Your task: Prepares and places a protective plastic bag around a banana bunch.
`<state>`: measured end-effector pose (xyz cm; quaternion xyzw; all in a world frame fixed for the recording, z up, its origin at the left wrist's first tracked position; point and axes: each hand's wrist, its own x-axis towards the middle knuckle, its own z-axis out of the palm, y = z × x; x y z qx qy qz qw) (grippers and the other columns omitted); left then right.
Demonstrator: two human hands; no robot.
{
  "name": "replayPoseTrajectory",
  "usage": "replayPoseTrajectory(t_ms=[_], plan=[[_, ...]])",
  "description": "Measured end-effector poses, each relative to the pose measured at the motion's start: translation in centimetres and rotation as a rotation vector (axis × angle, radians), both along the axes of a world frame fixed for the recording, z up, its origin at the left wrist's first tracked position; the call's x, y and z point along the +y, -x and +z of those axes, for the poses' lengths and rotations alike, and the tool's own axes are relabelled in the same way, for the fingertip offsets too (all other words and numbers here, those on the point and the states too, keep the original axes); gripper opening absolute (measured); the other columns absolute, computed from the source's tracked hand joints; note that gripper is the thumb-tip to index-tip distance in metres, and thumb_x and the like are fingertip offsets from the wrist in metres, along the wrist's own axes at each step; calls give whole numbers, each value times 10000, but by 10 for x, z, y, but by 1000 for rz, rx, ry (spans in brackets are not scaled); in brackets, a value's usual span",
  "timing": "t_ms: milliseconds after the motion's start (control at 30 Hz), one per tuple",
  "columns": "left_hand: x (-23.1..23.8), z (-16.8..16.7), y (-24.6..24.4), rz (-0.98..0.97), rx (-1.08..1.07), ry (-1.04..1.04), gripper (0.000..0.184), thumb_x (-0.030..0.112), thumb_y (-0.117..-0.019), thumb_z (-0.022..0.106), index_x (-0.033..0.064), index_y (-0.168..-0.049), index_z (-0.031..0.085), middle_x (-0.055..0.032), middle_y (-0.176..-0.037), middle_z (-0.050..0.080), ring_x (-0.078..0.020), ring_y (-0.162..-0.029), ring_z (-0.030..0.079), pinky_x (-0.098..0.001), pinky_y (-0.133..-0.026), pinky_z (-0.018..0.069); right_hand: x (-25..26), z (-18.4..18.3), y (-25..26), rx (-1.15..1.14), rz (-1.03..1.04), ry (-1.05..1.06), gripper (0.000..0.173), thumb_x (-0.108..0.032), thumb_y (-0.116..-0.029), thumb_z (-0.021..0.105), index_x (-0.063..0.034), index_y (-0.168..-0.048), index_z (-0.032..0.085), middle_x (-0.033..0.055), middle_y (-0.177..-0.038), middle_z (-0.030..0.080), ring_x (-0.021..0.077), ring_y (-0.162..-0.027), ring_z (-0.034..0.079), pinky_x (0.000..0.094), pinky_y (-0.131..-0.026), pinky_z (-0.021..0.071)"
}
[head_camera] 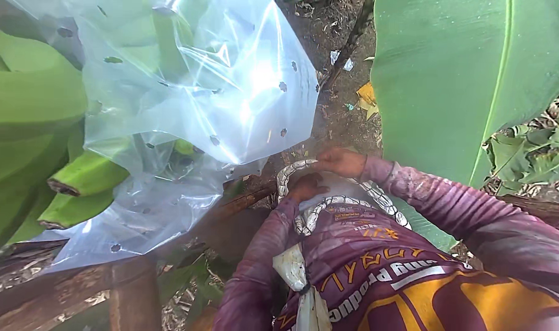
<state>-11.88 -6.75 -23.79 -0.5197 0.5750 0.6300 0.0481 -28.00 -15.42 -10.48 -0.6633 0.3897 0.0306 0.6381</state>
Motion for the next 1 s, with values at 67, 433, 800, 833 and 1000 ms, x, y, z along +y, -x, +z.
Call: replayPoseTrajectory(t_ms=[67,433,800,833,1000], plan=[[-3,-4,0,-56,-38,39,371,307,-1005,654,26,-1247,669,-195,-1118,697,-337,-1084,655,-559,-1005,481,-1,1,1,16,1,13,448,-349,-1066,542,-49,-734,556,41,-627,443,166,-585,447,384,-579,372],[-16,101,-30,914,643,125,261,205,-1065,422,117,-1206,623,19,-997,689,-60,-885,656,-308,-808,582,-6,-49,42,31,-360,66,328,-267,-1061,521,-22,-921,688,80,-808,644,147,-744,608,398,-710,514],[-112,128,-6,1322,913,380,82,131,-1081,488,79,-1089,550,-36,-843,649,-173,-766,678,-374,-768,616,6,7,74,246,-413,408,558,-478,-1053,484,-22,-1353,602,200,-1234,679,334,-1127,672,566,-1007,518],[-114,130,-4,1311,900,360,96,152,-1085,488,81,-1103,550,-29,-854,652,-164,-784,681,-363,-788,614,6,9,73,271,-358,472,568,-489,-1028,538,-21,-1343,605,195,-1227,681,339,-1111,678,575,-992,527],[-109,127,-6,1286,907,322,174,189,-1102,452,110,-1203,569,-12,-1003,652,-149,-950,673,-346,-889,587,5,0,82,370,-222,579,349,-242,-1093,479,38,-1118,685,234,-963,711,410,-911,708,632,-841,538]])
